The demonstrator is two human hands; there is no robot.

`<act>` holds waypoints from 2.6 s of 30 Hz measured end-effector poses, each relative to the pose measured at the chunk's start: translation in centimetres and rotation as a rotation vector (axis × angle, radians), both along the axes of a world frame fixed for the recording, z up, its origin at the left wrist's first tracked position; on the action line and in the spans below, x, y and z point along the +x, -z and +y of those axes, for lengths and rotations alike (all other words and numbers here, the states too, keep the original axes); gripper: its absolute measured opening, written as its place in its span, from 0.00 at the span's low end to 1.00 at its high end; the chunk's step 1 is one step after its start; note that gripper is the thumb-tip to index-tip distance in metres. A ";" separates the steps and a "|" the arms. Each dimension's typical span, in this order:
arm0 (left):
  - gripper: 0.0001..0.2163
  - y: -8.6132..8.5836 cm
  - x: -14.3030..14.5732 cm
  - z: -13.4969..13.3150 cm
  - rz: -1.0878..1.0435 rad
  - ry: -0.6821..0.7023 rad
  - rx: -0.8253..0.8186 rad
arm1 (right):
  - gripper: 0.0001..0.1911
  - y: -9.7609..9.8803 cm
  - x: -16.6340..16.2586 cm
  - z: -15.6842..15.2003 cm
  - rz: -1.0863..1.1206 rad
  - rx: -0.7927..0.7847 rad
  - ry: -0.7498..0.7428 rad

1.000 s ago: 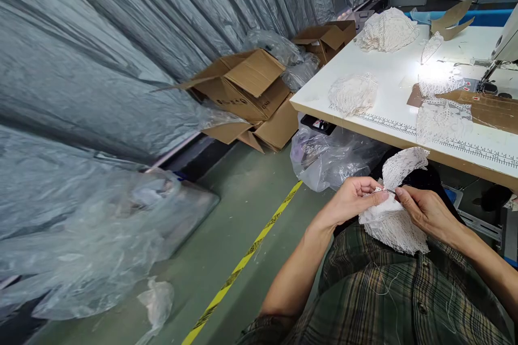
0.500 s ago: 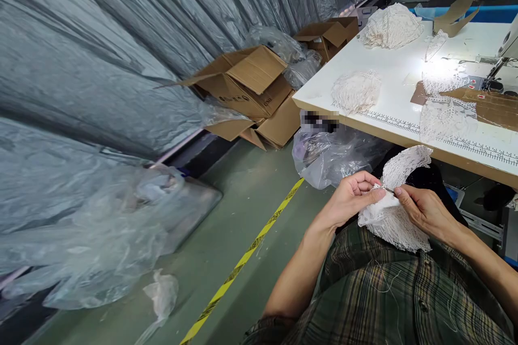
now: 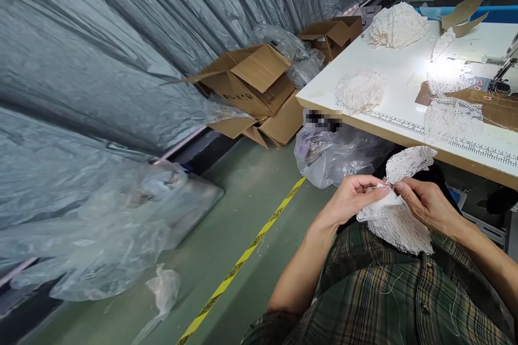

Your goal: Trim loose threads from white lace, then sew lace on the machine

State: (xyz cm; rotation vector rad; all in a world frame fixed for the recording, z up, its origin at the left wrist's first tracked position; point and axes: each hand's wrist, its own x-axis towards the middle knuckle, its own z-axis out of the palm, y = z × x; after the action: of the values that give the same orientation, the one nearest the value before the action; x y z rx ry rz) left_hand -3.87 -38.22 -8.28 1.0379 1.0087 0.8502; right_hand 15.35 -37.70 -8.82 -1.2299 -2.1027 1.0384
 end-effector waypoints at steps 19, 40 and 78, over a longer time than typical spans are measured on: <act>0.19 0.5 0.5 0.5 -0.209 -0.052 -0.090 | 0.30 0.3 -0.4 0.2 0.044 0.003 0.104; 0.21 0.5 0.8 0.2 -0.208 0.012 -0.103 | 0.31 -0.2 -0.2 -1.1 0.238 -0.063 0.030; 0.19 5.1 2.2 4.7 0.381 -0.158 0.438 | 0.14 0.8 3.2 -3.5 -0.106 0.005 0.212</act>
State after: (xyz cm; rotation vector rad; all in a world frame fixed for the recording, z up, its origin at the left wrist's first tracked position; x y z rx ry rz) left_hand -1.70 -33.48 -13.38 1.5494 1.2675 1.0550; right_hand 18.53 -41.24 -9.58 -1.4979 -1.9974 0.8903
